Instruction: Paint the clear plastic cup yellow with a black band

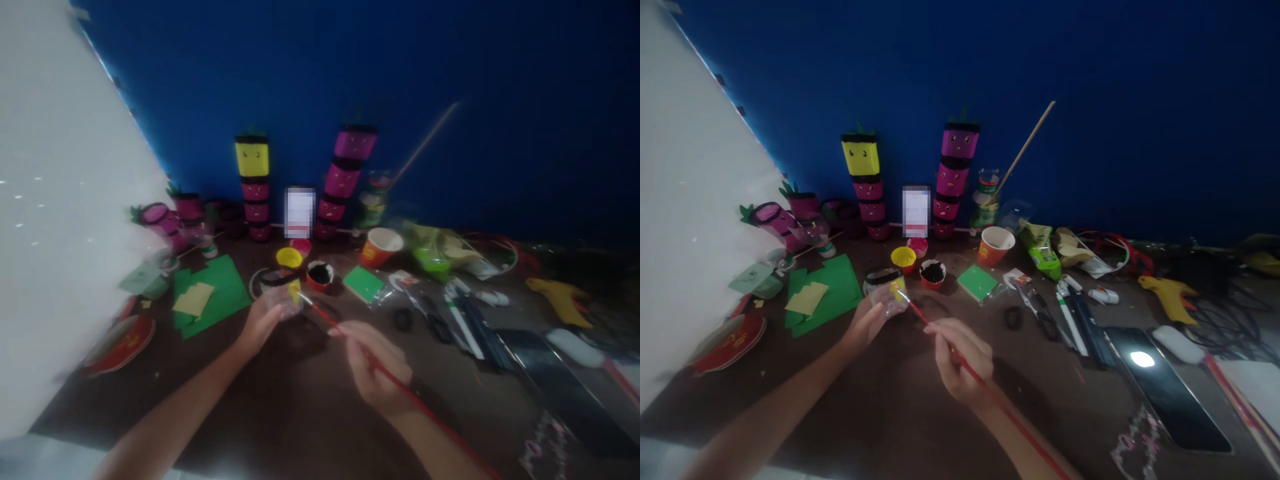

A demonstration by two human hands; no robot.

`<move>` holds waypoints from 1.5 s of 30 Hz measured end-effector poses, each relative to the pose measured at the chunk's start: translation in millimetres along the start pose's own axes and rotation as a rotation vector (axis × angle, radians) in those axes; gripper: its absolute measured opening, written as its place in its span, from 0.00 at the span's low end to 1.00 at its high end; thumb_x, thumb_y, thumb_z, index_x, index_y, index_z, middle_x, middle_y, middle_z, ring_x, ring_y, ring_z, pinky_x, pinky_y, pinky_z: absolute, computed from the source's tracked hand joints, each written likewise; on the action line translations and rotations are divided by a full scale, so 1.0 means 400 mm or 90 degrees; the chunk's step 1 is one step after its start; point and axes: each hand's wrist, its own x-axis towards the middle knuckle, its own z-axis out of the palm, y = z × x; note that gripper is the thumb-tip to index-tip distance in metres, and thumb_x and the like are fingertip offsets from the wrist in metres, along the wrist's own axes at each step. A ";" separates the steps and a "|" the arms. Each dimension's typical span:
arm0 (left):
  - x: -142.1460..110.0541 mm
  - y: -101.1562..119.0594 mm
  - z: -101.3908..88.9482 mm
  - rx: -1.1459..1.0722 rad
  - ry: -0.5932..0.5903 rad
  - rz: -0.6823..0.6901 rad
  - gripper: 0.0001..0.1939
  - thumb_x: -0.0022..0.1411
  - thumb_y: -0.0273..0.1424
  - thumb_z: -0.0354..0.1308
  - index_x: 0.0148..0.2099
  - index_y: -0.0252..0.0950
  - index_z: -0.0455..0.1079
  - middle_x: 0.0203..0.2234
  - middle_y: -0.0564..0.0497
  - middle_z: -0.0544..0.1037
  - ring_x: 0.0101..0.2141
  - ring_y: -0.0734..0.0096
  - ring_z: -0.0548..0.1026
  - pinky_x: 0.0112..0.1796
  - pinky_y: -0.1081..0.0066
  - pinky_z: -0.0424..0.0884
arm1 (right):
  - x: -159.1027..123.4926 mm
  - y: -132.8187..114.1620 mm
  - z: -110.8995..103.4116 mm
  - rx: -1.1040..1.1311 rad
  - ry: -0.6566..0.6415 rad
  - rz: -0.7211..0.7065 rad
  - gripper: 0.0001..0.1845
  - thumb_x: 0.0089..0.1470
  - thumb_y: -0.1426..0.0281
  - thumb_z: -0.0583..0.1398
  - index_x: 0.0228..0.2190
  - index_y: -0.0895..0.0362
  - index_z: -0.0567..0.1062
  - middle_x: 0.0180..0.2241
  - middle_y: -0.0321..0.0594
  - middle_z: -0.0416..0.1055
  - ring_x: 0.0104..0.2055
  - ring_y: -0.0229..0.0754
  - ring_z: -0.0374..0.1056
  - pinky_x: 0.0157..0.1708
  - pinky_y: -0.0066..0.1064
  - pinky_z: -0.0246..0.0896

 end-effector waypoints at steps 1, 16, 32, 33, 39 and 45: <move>0.000 0.000 -0.001 0.001 -0.004 0.000 0.23 0.50 0.37 0.64 0.49 0.37 0.70 0.43 0.43 0.77 0.42 0.57 0.76 0.45 0.57 0.69 | 0.000 0.000 0.000 0.000 0.002 -0.001 0.13 0.49 0.83 0.54 0.33 0.59 0.74 0.27 0.41 0.76 0.32 0.39 0.74 0.33 0.29 0.72; -0.003 0.001 0.007 -0.003 0.008 0.010 0.21 0.50 0.36 0.64 0.48 0.36 0.71 0.39 0.44 0.79 0.39 0.60 0.76 0.42 0.61 0.71 | -0.003 0.002 0.002 0.002 -0.021 0.028 0.11 0.52 0.81 0.54 0.30 0.58 0.74 0.26 0.41 0.75 0.30 0.39 0.73 0.32 0.29 0.71; 0.001 0.000 0.006 0.013 0.034 0.017 0.20 0.50 0.38 0.64 0.45 0.34 0.73 0.39 0.43 0.79 0.39 0.58 0.77 0.42 0.60 0.71 | -0.017 0.011 -0.010 0.046 -0.024 0.038 0.13 0.51 0.83 0.52 0.33 0.58 0.72 0.28 0.40 0.73 0.34 0.39 0.71 0.35 0.29 0.67; 0.001 0.000 0.007 0.014 0.032 0.016 0.20 0.50 0.38 0.64 0.45 0.34 0.73 0.38 0.43 0.79 0.39 0.59 0.77 0.42 0.61 0.71 | -0.017 0.011 -0.008 0.044 -0.027 0.036 0.13 0.51 0.83 0.52 0.33 0.58 0.73 0.28 0.40 0.73 0.34 0.39 0.71 0.35 0.29 0.67; 0.004 0.002 0.005 -0.017 0.053 0.019 0.20 0.52 0.38 0.63 0.46 0.35 0.73 0.39 0.44 0.79 0.39 0.60 0.77 0.41 0.62 0.71 | -0.030 0.021 -0.013 0.071 -0.093 0.061 0.11 0.53 0.81 0.52 0.30 0.58 0.72 0.26 0.39 0.71 0.31 0.38 0.69 0.31 0.30 0.66; 0.001 0.005 0.005 -0.040 0.053 -0.006 0.18 0.52 0.37 0.62 0.44 0.35 0.74 0.38 0.45 0.80 0.36 0.62 0.77 0.38 0.64 0.72 | -0.014 0.003 -0.013 0.025 -0.021 0.038 0.14 0.52 0.83 0.52 0.35 0.57 0.73 0.31 0.41 0.75 0.36 0.40 0.72 0.37 0.31 0.69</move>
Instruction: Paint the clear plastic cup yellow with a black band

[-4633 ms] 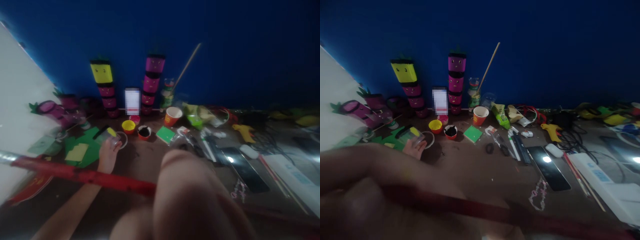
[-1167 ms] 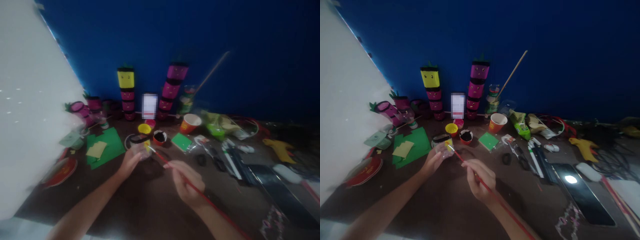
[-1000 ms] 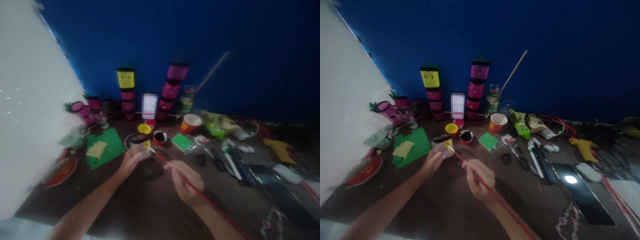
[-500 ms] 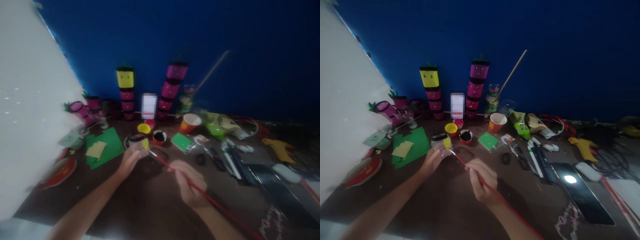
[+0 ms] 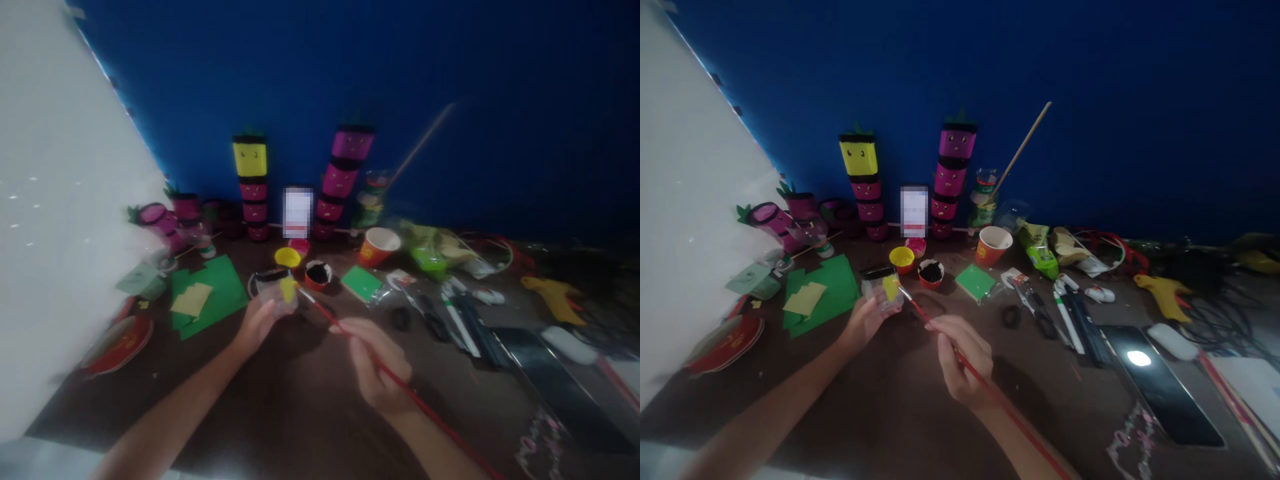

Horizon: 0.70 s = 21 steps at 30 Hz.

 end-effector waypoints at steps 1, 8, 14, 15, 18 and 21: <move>-0.002 0.000 0.001 0.002 -0.004 0.002 0.19 0.51 0.37 0.63 0.45 0.35 0.73 0.38 0.45 0.80 0.36 0.62 0.77 0.37 0.64 0.72 | 0.002 -0.002 0.002 -0.006 0.001 -0.008 0.15 0.51 0.83 0.52 0.36 0.57 0.73 0.31 0.42 0.76 0.36 0.40 0.72 0.37 0.31 0.69; -0.008 -0.001 0.004 0.012 -0.036 0.000 0.21 0.50 0.37 0.64 0.46 0.35 0.72 0.39 0.44 0.79 0.38 0.59 0.77 0.40 0.61 0.71 | -0.001 0.001 0.010 -0.023 -0.008 -0.033 0.15 0.51 0.83 0.52 0.36 0.58 0.73 0.31 0.42 0.76 0.36 0.40 0.73 0.37 0.31 0.70; -0.009 -0.001 0.006 0.023 -0.026 0.001 0.21 0.49 0.38 0.64 0.46 0.35 0.72 0.39 0.43 0.79 0.38 0.56 0.77 0.42 0.58 0.70 | 0.001 -0.001 0.011 -0.022 -0.002 -0.024 0.14 0.51 0.83 0.53 0.35 0.57 0.74 0.30 0.42 0.76 0.35 0.41 0.73 0.36 0.31 0.71; -0.010 -0.001 0.006 0.026 -0.027 0.000 0.21 0.49 0.38 0.64 0.46 0.35 0.72 0.39 0.42 0.79 0.39 0.56 0.77 0.42 0.58 0.70 | 0.001 -0.001 0.010 -0.023 -0.002 -0.020 0.14 0.51 0.82 0.53 0.35 0.57 0.74 0.30 0.42 0.76 0.35 0.41 0.73 0.36 0.32 0.71; -0.010 -0.003 0.004 0.031 -0.030 -0.004 0.22 0.49 0.38 0.64 0.46 0.35 0.72 0.39 0.42 0.79 0.39 0.55 0.77 0.41 0.58 0.70 | 0.001 -0.001 0.010 -0.022 -0.004 -0.011 0.14 0.51 0.82 0.53 0.34 0.57 0.74 0.29 0.42 0.76 0.35 0.41 0.73 0.36 0.32 0.71; -0.009 -0.005 0.002 0.031 -0.027 -0.002 0.22 0.49 0.38 0.64 0.46 0.35 0.72 0.39 0.42 0.79 0.39 0.55 0.77 0.41 0.58 0.70 | 0.000 0.000 0.012 -0.021 0.000 -0.012 0.13 0.51 0.82 0.53 0.34 0.57 0.74 0.29 0.42 0.76 0.35 0.41 0.73 0.36 0.32 0.71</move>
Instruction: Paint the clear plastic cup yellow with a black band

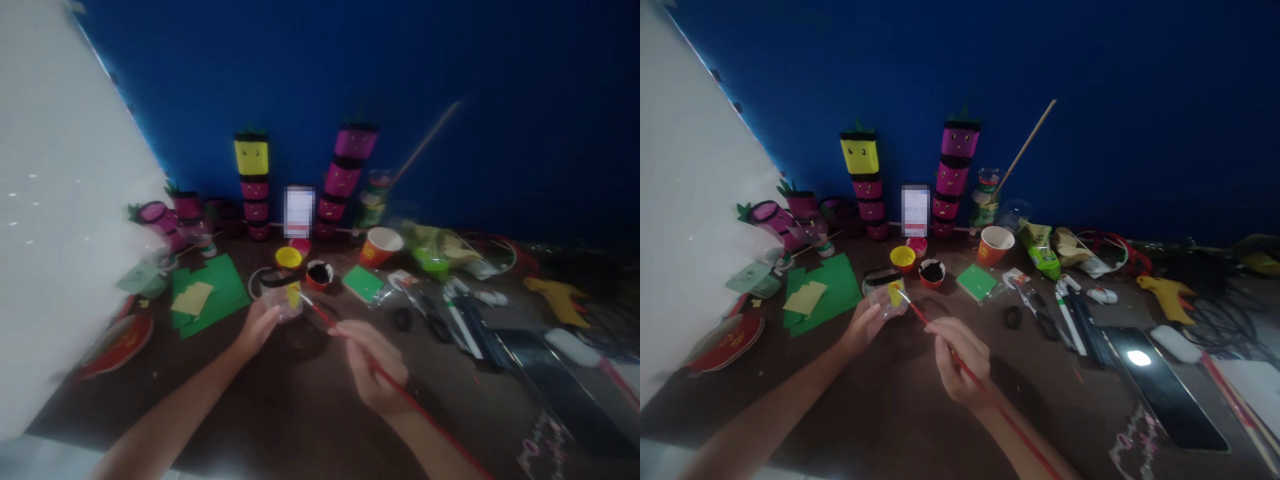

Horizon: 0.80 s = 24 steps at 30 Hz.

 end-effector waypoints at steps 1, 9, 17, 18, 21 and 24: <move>0.000 -0.001 -0.001 0.000 0.002 0.002 0.22 0.49 0.37 0.64 0.46 0.35 0.72 0.39 0.42 0.79 0.39 0.56 0.77 0.42 0.59 0.70 | 0.000 0.001 0.001 0.001 0.002 0.000 0.13 0.51 0.82 0.53 0.34 0.57 0.74 0.29 0.42 0.76 0.35 0.41 0.73 0.36 0.32 0.70; -0.001 0.004 0.002 0.003 -0.008 -0.001 0.22 0.50 0.38 0.63 0.46 0.34 0.72 0.38 0.42 0.79 0.39 0.56 0.77 0.42 0.57 0.70 | -0.006 0.012 -0.006 0.033 -0.042 0.015 0.11 0.53 0.80 0.52 0.31 0.58 0.73 0.28 0.41 0.73 0.33 0.39 0.71 0.33 0.30 0.68; 0.022 0.007 -0.013 -0.042 0.157 0.078 0.19 0.50 0.41 0.63 0.42 0.36 0.72 0.34 0.48 0.80 0.33 0.66 0.77 0.38 0.64 0.71 | 0.003 0.031 -0.011 0.054 -0.008 0.057 0.11 0.55 0.78 0.52 0.33 0.56 0.72 0.28 0.39 0.72 0.32 0.39 0.69 0.33 0.31 0.66; 0.026 0.008 -0.016 -0.051 0.183 0.085 0.19 0.49 0.42 0.63 0.41 0.36 0.72 0.33 0.49 0.80 0.33 0.67 0.77 0.39 0.64 0.71 | 0.016 0.038 -0.006 0.042 0.006 0.068 0.10 0.55 0.77 0.52 0.34 0.56 0.72 0.28 0.39 0.72 0.32 0.38 0.69 0.32 0.30 0.66; 0.035 0.016 -0.020 -0.075 0.217 0.078 0.18 0.51 0.44 0.61 0.40 0.37 0.72 0.32 0.51 0.80 0.34 0.68 0.77 0.43 0.62 0.70 | 0.074 0.074 0.019 -0.007 0.016 0.098 0.08 0.56 0.74 0.53 0.34 0.56 0.73 0.28 0.37 0.73 0.31 0.38 0.70 0.32 0.30 0.66; 0.037 0.024 -0.016 -0.100 0.227 0.070 0.19 0.51 0.46 0.60 0.39 0.37 0.73 0.32 0.51 0.80 0.34 0.68 0.77 0.44 0.62 0.70 | 0.138 0.117 0.056 -0.067 -0.013 0.095 0.07 0.54 0.72 0.55 0.29 0.56 0.73 0.28 0.38 0.74 0.31 0.39 0.70 0.32 0.30 0.65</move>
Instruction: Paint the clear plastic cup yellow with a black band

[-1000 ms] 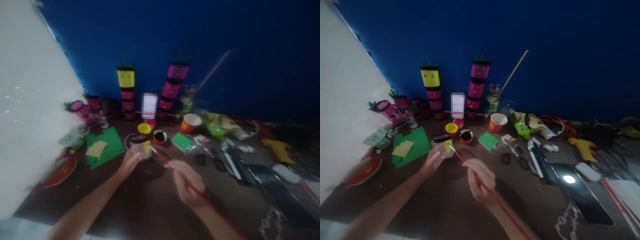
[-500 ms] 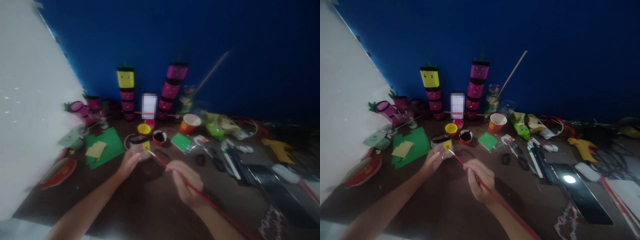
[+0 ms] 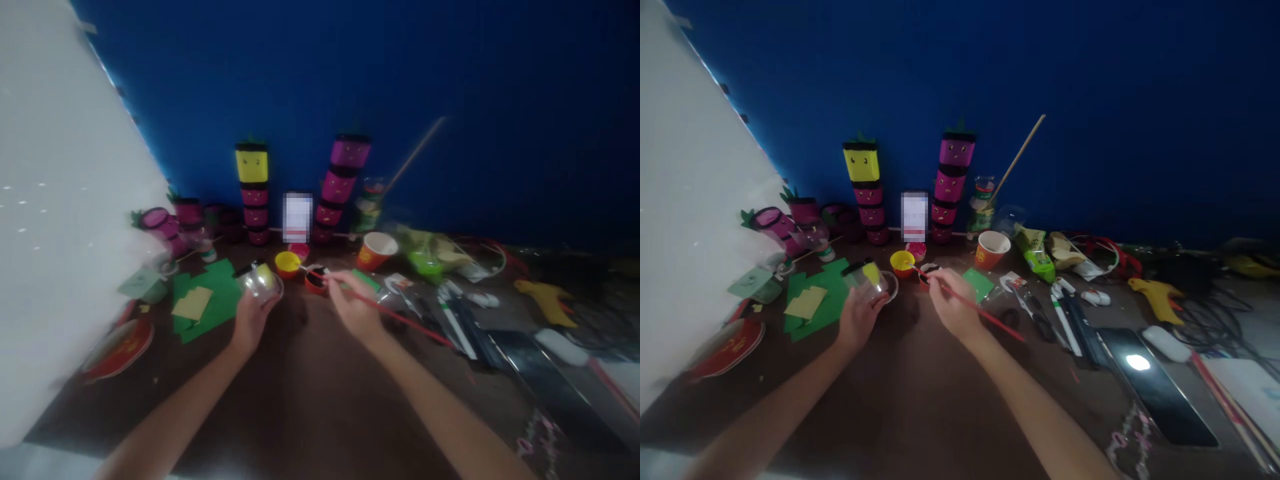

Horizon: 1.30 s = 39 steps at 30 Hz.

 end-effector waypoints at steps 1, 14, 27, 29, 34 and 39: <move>0.000 0.001 0.002 -0.002 0.002 0.000 0.19 0.51 0.45 0.60 0.39 0.37 0.73 0.33 0.51 0.80 0.34 0.68 0.77 0.43 0.63 0.70 | 0.020 0.008 0.013 -0.014 -0.015 -0.005 0.08 0.53 0.73 0.55 0.28 0.56 0.74 0.27 0.38 0.74 0.31 0.39 0.70 0.31 0.30 0.65; 0.005 -0.011 0.000 0.022 -0.011 0.009 0.18 0.53 0.41 0.60 0.43 0.37 0.71 0.35 0.51 0.79 0.37 0.68 0.76 0.42 0.65 0.70 | 0.110 0.047 0.119 -0.126 -0.105 -0.024 0.08 0.51 0.73 0.55 0.24 0.56 0.73 0.26 0.40 0.75 0.28 0.41 0.69 0.32 0.30 0.62; 0.001 -0.012 0.002 0.003 -0.014 -0.007 0.17 0.51 0.41 0.62 0.40 0.37 0.72 0.34 0.53 0.79 0.34 0.71 0.77 0.41 0.65 0.71 | 0.107 0.046 0.106 -0.121 -0.094 0.009 0.09 0.49 0.73 0.55 0.22 0.57 0.73 0.24 0.40 0.75 0.27 0.40 0.69 0.31 0.30 0.62; 0.001 -0.012 0.001 -0.001 -0.017 -0.017 0.17 0.50 0.41 0.63 0.40 0.37 0.72 0.32 0.53 0.80 0.32 0.71 0.77 0.39 0.66 0.71 | 0.098 0.046 0.084 -0.072 -0.056 0.051 0.09 0.51 0.71 0.55 0.24 0.57 0.74 0.25 0.40 0.76 0.28 0.40 0.70 0.32 0.30 0.64; 0.002 -0.007 0.004 0.015 -0.018 -0.066 0.22 0.47 0.44 0.64 0.39 0.34 0.72 0.28 0.50 0.80 0.28 0.70 0.77 0.36 0.66 0.72 | 0.064 0.054 0.025 0.208 0.053 0.260 0.08 0.49 0.68 0.58 0.25 0.58 0.75 0.22 0.38 0.75 0.27 0.41 0.73 0.30 0.31 0.68; 0.001 -0.005 0.013 0.029 -0.003 -0.089 0.27 0.42 0.45 0.67 0.40 0.32 0.72 0.27 0.48 0.80 0.27 0.67 0.77 0.34 0.65 0.72 | -0.002 0.030 -0.019 0.377 0.098 0.251 0.08 0.52 0.67 0.57 0.28 0.57 0.75 0.23 0.36 0.75 0.29 0.41 0.74 0.35 0.35 0.70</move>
